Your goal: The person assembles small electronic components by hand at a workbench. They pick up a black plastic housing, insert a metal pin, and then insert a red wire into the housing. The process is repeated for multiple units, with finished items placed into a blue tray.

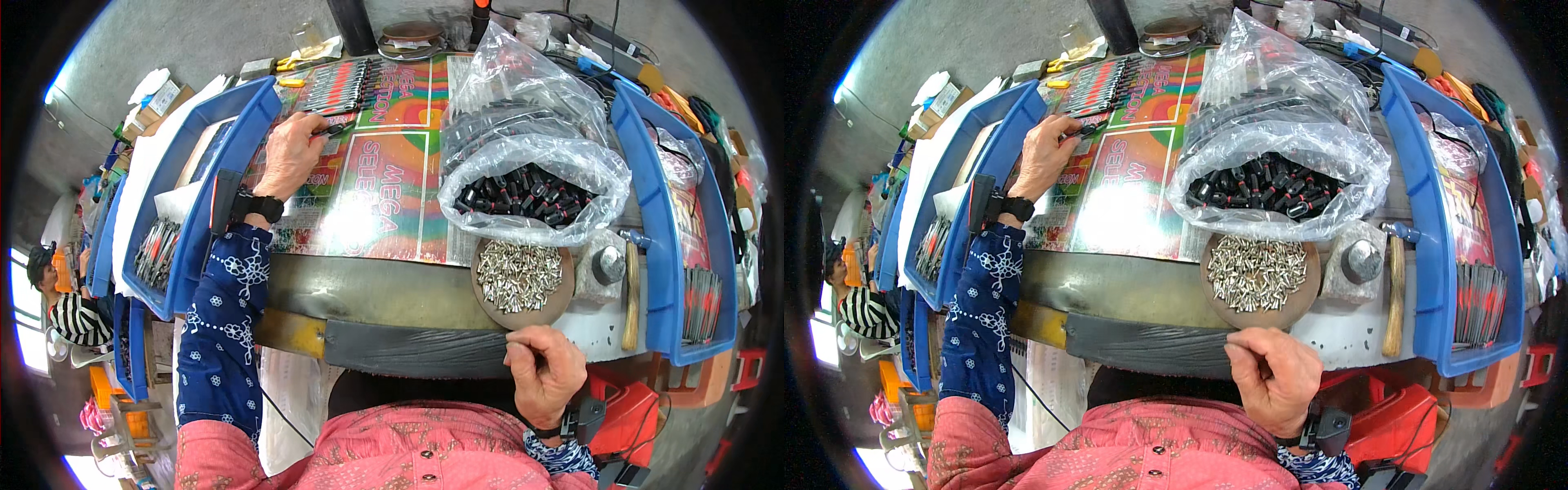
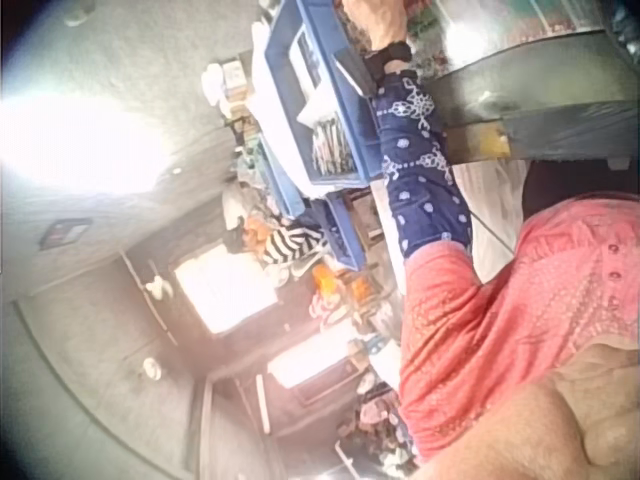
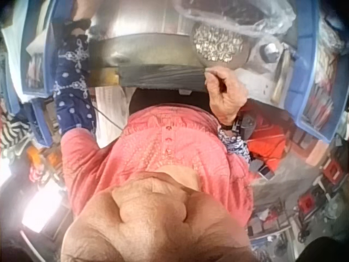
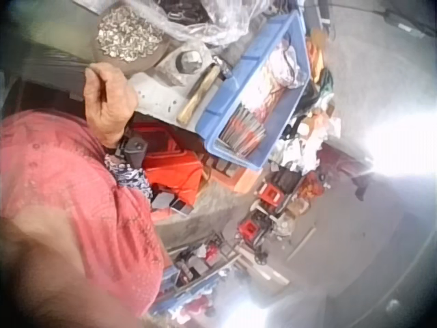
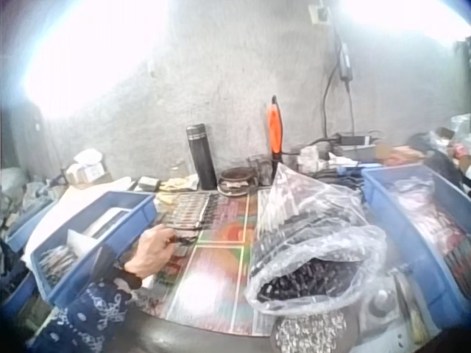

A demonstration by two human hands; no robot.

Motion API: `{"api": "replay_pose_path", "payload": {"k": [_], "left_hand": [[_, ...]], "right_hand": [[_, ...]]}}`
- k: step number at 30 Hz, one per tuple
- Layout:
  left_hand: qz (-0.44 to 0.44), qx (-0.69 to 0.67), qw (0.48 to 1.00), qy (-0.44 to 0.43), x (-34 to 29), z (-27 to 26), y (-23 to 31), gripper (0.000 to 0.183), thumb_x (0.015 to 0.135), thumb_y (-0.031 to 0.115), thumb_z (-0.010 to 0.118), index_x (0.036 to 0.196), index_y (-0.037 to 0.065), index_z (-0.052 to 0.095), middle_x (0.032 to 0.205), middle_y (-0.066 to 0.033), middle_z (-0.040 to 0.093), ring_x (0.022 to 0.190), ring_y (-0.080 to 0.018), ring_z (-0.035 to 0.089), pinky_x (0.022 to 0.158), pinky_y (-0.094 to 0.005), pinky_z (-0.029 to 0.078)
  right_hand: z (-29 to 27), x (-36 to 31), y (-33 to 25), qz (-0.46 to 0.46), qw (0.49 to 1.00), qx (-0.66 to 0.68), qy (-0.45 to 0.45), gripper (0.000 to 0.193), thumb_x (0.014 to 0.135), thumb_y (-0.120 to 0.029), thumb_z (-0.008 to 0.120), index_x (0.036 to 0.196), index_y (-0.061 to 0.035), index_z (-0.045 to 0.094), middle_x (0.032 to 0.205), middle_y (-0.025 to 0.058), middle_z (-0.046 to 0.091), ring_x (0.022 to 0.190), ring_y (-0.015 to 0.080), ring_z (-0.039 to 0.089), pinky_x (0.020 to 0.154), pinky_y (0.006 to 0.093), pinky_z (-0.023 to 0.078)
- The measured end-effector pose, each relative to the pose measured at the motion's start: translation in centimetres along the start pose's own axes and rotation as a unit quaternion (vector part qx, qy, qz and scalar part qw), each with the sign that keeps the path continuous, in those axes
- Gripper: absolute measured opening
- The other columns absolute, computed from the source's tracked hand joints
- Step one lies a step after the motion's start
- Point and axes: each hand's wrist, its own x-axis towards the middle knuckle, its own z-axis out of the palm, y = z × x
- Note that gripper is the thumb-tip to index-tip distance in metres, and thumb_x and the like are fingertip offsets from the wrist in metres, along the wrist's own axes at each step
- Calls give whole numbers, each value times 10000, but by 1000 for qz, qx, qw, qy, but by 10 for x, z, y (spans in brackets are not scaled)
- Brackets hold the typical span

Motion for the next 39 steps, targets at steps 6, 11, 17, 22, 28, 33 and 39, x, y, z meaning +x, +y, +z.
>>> {"api": "replay_pose_path", "payload": {"k": [6, 11, 17, 22, 28, 33, 39], "left_hand": [[-12, 4, 1000, -5, 18, 15, -5, 208, 822, 97, 659, 1025, 68, 700, 955, -126, 655, 950, -322, 625, 830, -418, 488], [-9, 35, 999, -2, 27, 22, -10, 186, 817, 100, 662, 992, 78, 720, 932, -113, 646, 953, -311, 606, 840, -414, 477], [27, 49, 998, 37, 31, 32, -16, 171, 815, 104, 668, 974, 93, 730, 914, -107, 644, 951, -310, 603, 839, -415, 478], [13, 62, 997, 49, 35, 39, -20, 204, 794, 74, 675, 993, 77, 724, 923, -106, 651, 941, -305, 615, 841, -409, 483], [28, 40, 995, 89, 29, 34, -14, 223, 793, 32, 649, 1006, 45, 712, 996, -116, 671, 962, -313, 623, 871, -411, 481], [-2, 79, 994, 81, 16, 25, -12, 162, 815, 58, 629, 941, 44, 729, 981, -114, 679, 966, -327, 621, 867, -419, 477], [-22, 119, 992, 25, 5, 26, -11, 240, 871, 72, 585, 1067, 38, 721, 1047, -149, 665, 1012, -334, 606, 897, -426, 489]], "right_hand": [[-5, 4, 1, -30, 999, 11, -27, 145, 788, 17, 724, 914, -10, 657, 697, 98, 640, 549, 239, 613, 514, 320, 477], [-7, 7, 4, -72, 996, 11, -42, 163, 793, 8, 729, 935, -7, 649, 731, 108, 664, 559, 242, 628, 518, 333, 496], [-7, 6, 4, -64, 997, 23, -43, 172, 790, 3, 736, 939, -6, 649, 731, 96, 666, 567, 244, 635, 528, 323, 507], [-6, 5, 3, -65, 997, 1, -33, 154, 797, 3, 730, 929, -4, 651, 708, 102, 652, 562, 244, 629, 527, 325, 503], [1, -2, 1, -22, 1000, 5, 2, 93, 822, -12, 708, 897, 0, 655, 688, 112, 632, 546, 237, 608, 510, 315, 470], [4, -5, 1, -7, 1000, -13, 13, 83, 833, -17, 701, 899, 6, 655, 709, 118, 638, 570, 230, 607, 527, 304, 460], [8, -6, -2, -1, 999, -21, 31, 67, 857, -20, 684, 898, 16, 644, 703, 100, 614, 570, 187, 580, 533, 286, 445]]}}
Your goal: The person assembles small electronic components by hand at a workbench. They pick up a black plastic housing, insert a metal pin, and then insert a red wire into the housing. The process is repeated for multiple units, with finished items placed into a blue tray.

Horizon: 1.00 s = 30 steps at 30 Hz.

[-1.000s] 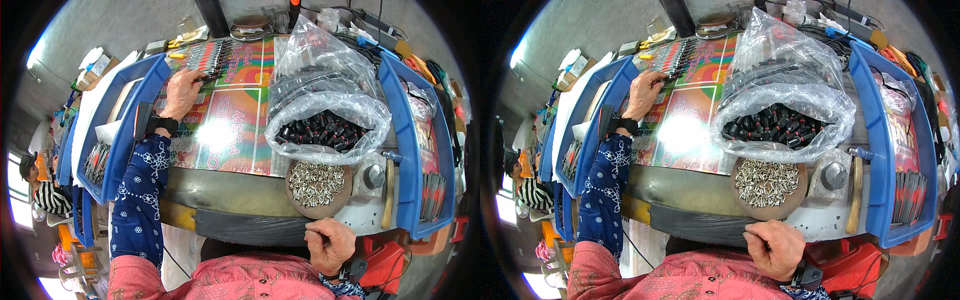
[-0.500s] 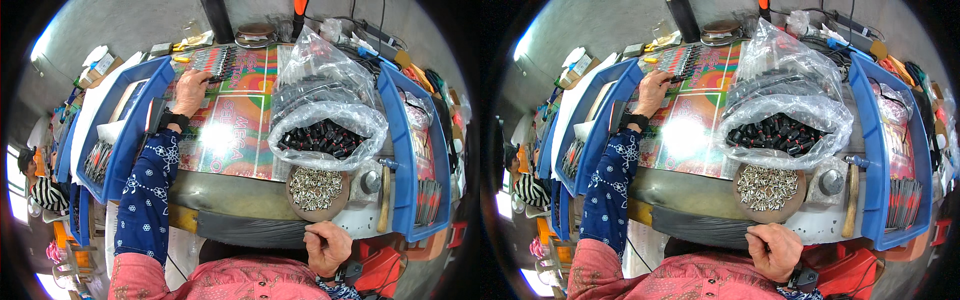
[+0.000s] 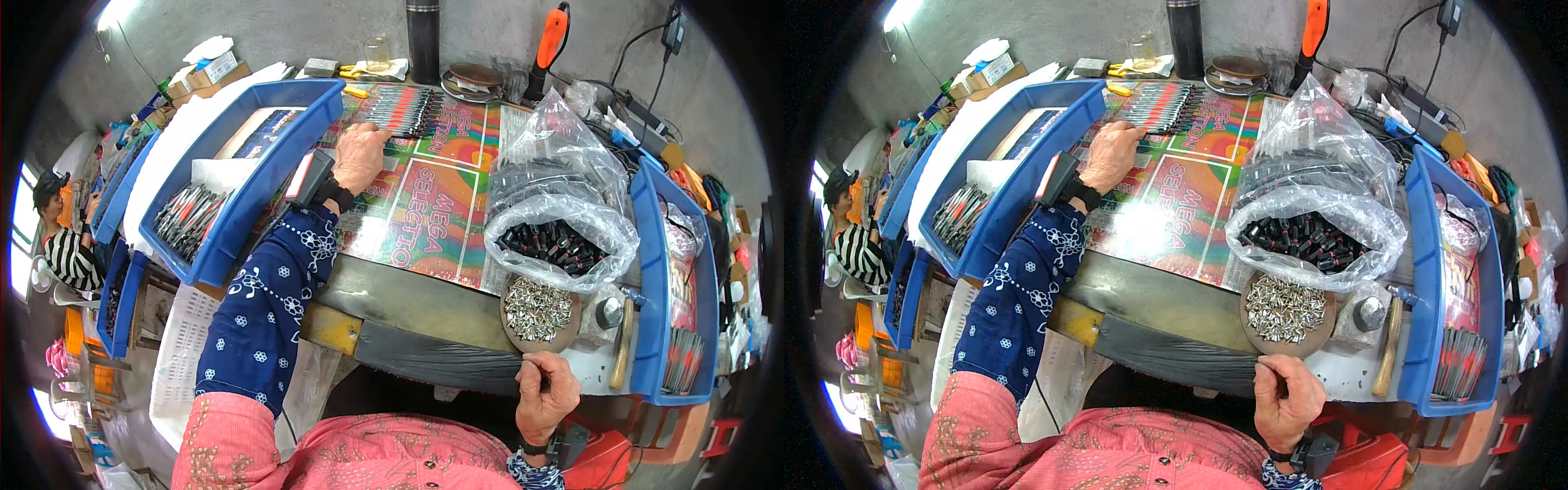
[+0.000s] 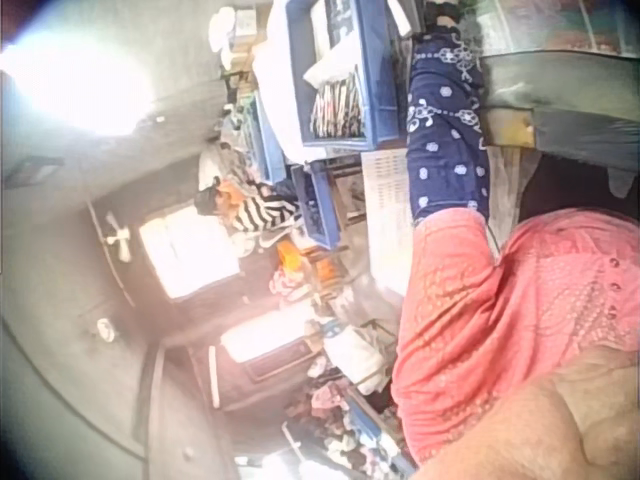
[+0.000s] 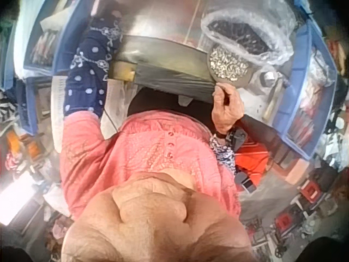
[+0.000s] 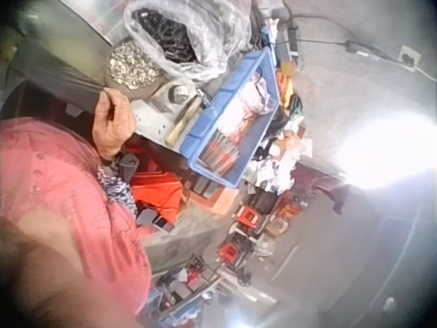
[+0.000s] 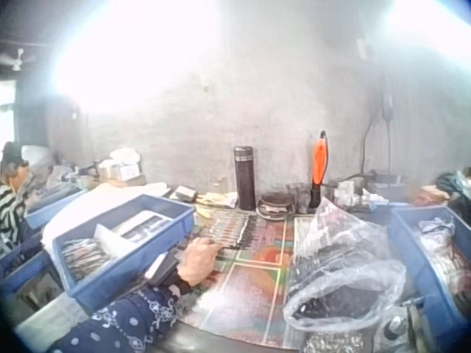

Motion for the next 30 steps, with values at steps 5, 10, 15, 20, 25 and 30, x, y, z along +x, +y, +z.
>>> {"api": "replay_pose_path", "payload": {"k": [5, 10, 15, 20, 25, 30], "left_hand": [[-1, -21, 1000, -11, 0, -1, 0, 257, 889, 58, 546, 1086, 24, 708, 1116, -170, 661, 1063, -356, 602, 924, -436, 485], [18, -74, 997, 32, -10, -21, 8, 238, 886, 67, 551, 1065, 19, 702, 1118, -188, 655, 1068, -376, 595, 922, -447, 480], [48, -107, 991, 67, -42, -68, 17, 178, 829, 68, 583, 935, 30, 721, 940, -130, 679, 897, -343, 639, 809, -433, 512], [41, -41, 996, 75, -91, -129, 6, 121, 826, 102, 655, 922, 83, 727, 861, -90, 668, 820, -306, 646, 727, -415, 511], [-56, 44, 995, 66, -121, -188, -33, 118, 847, 124, 650, 933, 90, 723, 888, -106, 686, 765, -316, 670, 676, -397, 537], [-107, 60, 991, 52, -134, -227, -82, 91, 834, 124, 653, 867, 71, 719, 825, -134, 695, 751, -319, 682, 669, -386, 541]], "right_hand": [[3, -2, 1, 10, 1000, 3, 10, 61, 862, -15, 681, 902, 16, 648, 723, 92, 627, 583, 160, 583, 550, 273, 456], [3, -5, 8, 34, 999, 12, 23, 65, 860, -17, 686, 907, 16, 656, 749, 90, 645, 592, 149, 589, 560, 267, 465], [4, -6, 9, 52, 998, 10, 22, 50, 901, -18, 624, 922, 23, 643, 721, 66, 617, 590, 115, 569, 547, 248, 446], [6, -3, 6, 43, 999, 11, 26, 78, 922, -35, 618, 879, 31, 622, 703, 35, 582, 582, 82, 507, 529, 224, 388], [5, -2, 7, 52, 999, 7, 12, 88, 935, -49, 618, 883, 22, 613, 692, 10, 554, 579, 61, 472, 513, 213, 344], [5, -3, 8, 63, 998, 9, 7, 74, 941, -45, 615, 901, 16, 608, 692, -5, 540, 586, 54, 469, 525, 207, 350]]}}
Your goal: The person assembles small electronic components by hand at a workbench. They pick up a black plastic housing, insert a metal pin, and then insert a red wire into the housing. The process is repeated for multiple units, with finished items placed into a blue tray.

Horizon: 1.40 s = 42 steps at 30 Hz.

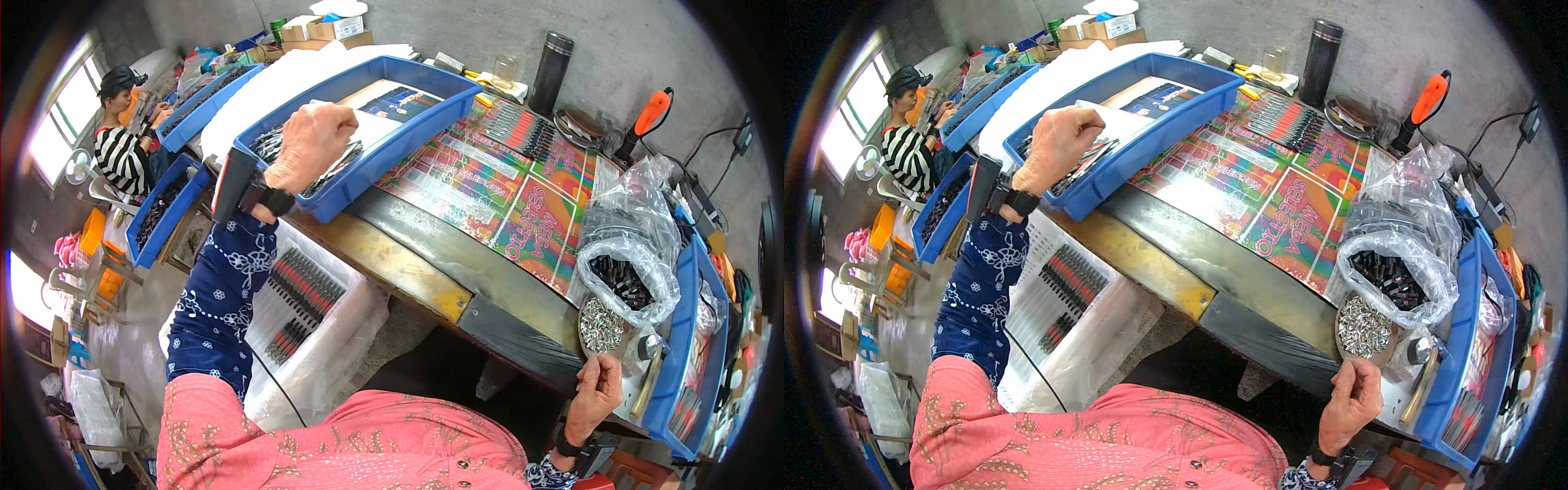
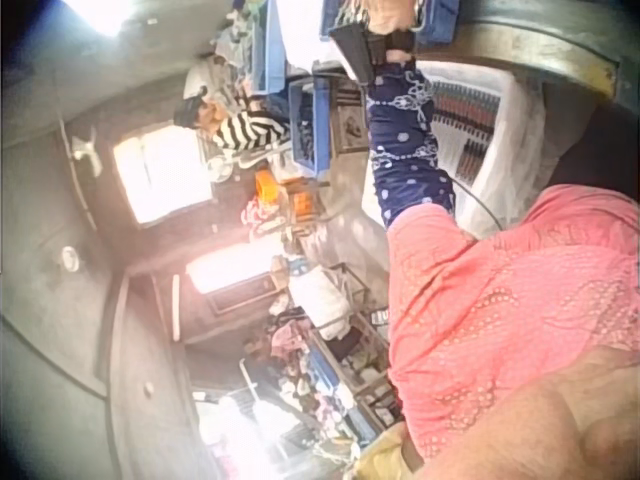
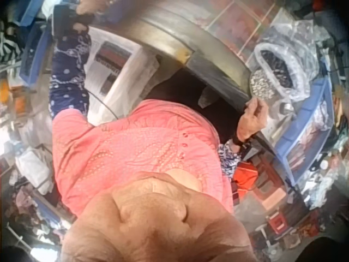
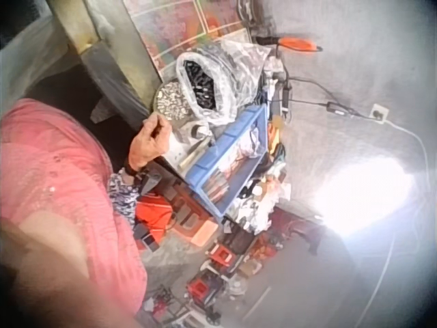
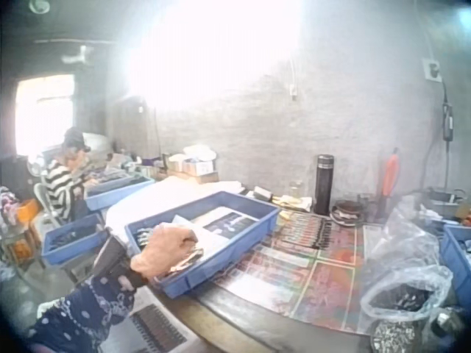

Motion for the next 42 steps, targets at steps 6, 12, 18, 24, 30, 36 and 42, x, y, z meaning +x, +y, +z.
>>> {"api": "replay_pose_path", "payload": {"k": [6, 12, 18, 24, 30, 36, 42], "left_hand": [[-99, -14, 988, -116, -10, 9, -28, 164, 805, 183, 696, 885, 48, 745, 793, -150, 711, 731, -273, 700, 689, -349, 542], [-113, 62, 975, -179, -13, 24, -34, 210, 792, 252, 704, 895, 77, 754, 815, -146, 719, 782, -298, 702, 749, -381, 546], [-95, 31, 984, -149, -12, 34, -52, 237, 790, 251, 687, 822, 21, 732, 796, -209, 694, 770, -355, 693, 723, -426, 545], [-13, 35, 995, -95, -14, 47, -77, 275, 814, 283, 699, 786, 12, 661, 810, -190, 620, 805, -361, 622, 715, -445, 489], [-17, 62, 994, -90, -14, 54, -94, 134, 786, 115, 660, 846, -4, 665, 877, -221, 637, 848, -399, 617, 736, -474, 487], [-53, 0, 995, -87, -10, 46, -95, 159, 818, 109, 576, 874, -34, 618, 811, -210, 642, 756, -358, 627, 707, -430, 489], [-73, -115, 991, -10, -15, 49, -111, 182, 963, 151, 520, 970, -2, 619, 724, -72, 572, 583, -119, 480, 546, -296, 398]], "right_hand": [[0, 1, 1, -3, 1000, 8, -3, 47, 935, -7, 602, 903, 27, 609, 725, 3, 544, 616, 60, 483, 550, 206, 373], [1, 1, 2, 5, 1000, 23, 4, 30, 926, 6, 604, 914, 33, 610, 745, 0, 542, 630, 61, 489, 563, 207, 383], [-1, 2, -9, -1, 1000, 16, 6, 31, 909, -11, 617, 911, 15, 633, 674, 2, 554, 607, 69, 504, 546, 217, 392], [-25, 4, -22, -32, 999, -17, -12, 46, 912, -38, 643, 926, 4, 655, 733, 0, 612, 642, 43, 563, 549, 195, 437], [-66, 13, -33, -106, 989, -103, 18, 67, 883, -36, 670, 902, 21, 640, 726, 88, 625, 592, 115, 570, 550, 264, 456], [-136, 36, -29, -85, 962, -247, 85, 100, 883, -89, 656, 887, 10, 640, 669, 147, 621, 567, 221, 612, 546, 326, 467], [-206, 69, 5, -86, 914, -388, 80, 168, 884, -176, 612, 901, -19, 670, 761, 171, 666, 726, 341, 656, 660, 405, 495]]}}
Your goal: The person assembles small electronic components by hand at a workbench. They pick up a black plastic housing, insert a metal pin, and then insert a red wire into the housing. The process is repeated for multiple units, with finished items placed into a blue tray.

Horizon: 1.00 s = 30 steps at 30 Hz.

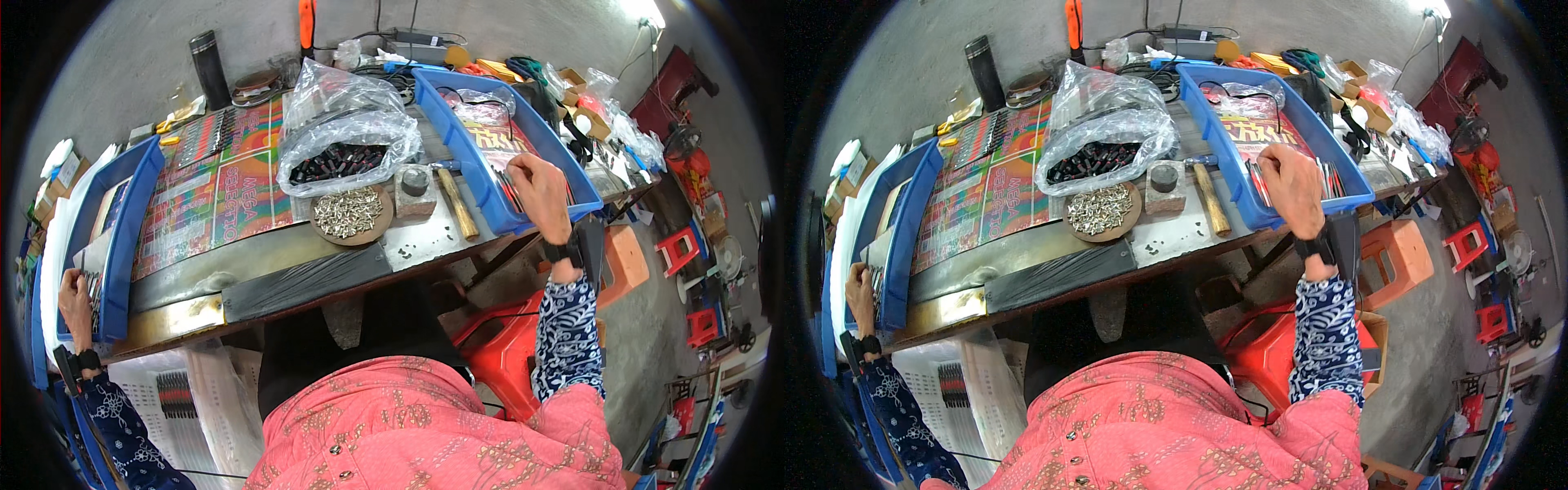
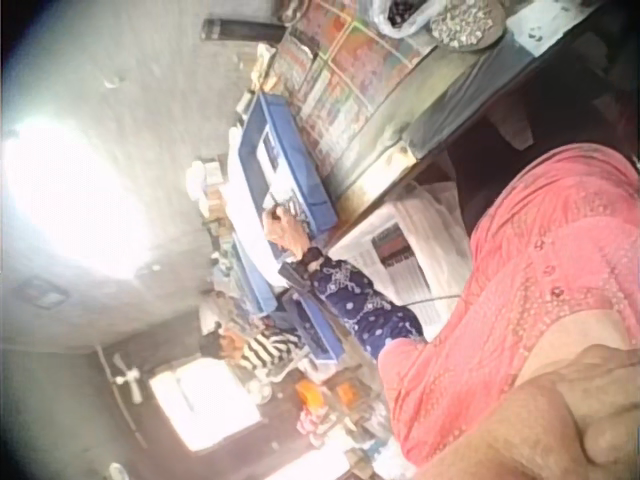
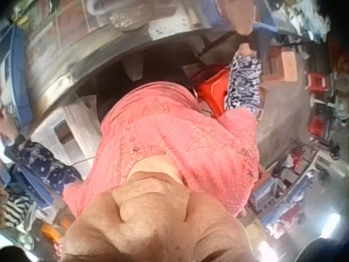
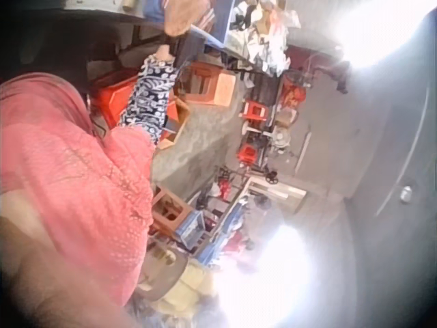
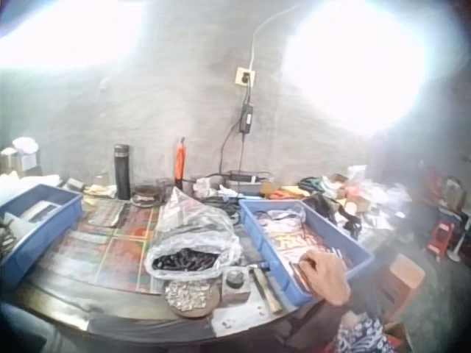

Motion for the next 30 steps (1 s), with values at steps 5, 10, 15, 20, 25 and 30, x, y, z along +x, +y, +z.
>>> {"api": "replay_pose_path", "payload": {"k": [5, 10, 15, 20, 25, 30], "left_hand": [[-69, -191, 975, 89, -4, 3, 10, 201, 996, 167, 553, 1088, 24, 659, 809, 28, 602, 551, -10, 386, 464, -194, 297], [-27, -333, 941, 49, -19, 4, 74, 193, 992, 116, 573, 1139, 20, 654, 802, 26, 586, 556, 11, 379, 470, -159, 274], [-29, -364, 931, 6, -40, 4, 143, 211, 978, 131, 617, 1155, 25, 660, 792, 28, 571, 580, 7, 397, 479, -146, 270], [-73, -410, 908, -33, -53, 11, 180, 193, 960, 131, 645, 1110, 13, 675, 786, 23, 574, 617, -14, 439, 536, -155, 319], [-39, -421, 904, -58, -62, 16, 206, 173, 971, 118, 622, 1088, -3, 658, 810, 2, 592, 695, -44, 500, 627, -178, 391], [-28, -467, 878, -101, -67, 18, 229, 181, 969, 97, 612, 1105, -19, 639, 866, -31, 641, 736, -65, 535, 686, -192, 427]], "right_hand": [[10, 19, 43, -36, 994, -43, -99, 197, 864, -198, 645, 951, -28, 691, 878, 191, 686, 868, 374, 648, 786, 440, 499], [24, 38, 57, -41, 981, -34, -189, 271, 841, -193, 630, 1046, -34, 708, 936, 226, 690, 919, 378, 658, 826, 445, 505], [27, 42, 56, -42, 976, -42, -209, 258, 818, -179, 632, 1000, -17, 718, 878, 211, 695, 869, 372, 662, 791, 448, 510], [18, 31, 45, 27, 987, 55, -150, 192, 788, -102, 693, 945, 6, 666, 692, 128, 657, 645, 247, 642, 645, 365, 500], [8, 22, 35, 183, 924, 282, -184, 83, 842, -53, 664, 902, -3, 639, 646, -7, 586, 488, 45, 512, 424, 194, 369], [-6, 19, 31, 197, 912, 246, -264, 105, 852, -109, 652, 815, -13, 629, 608, 0, 573, 468, 56, 531, 415, 203, 377]]}}
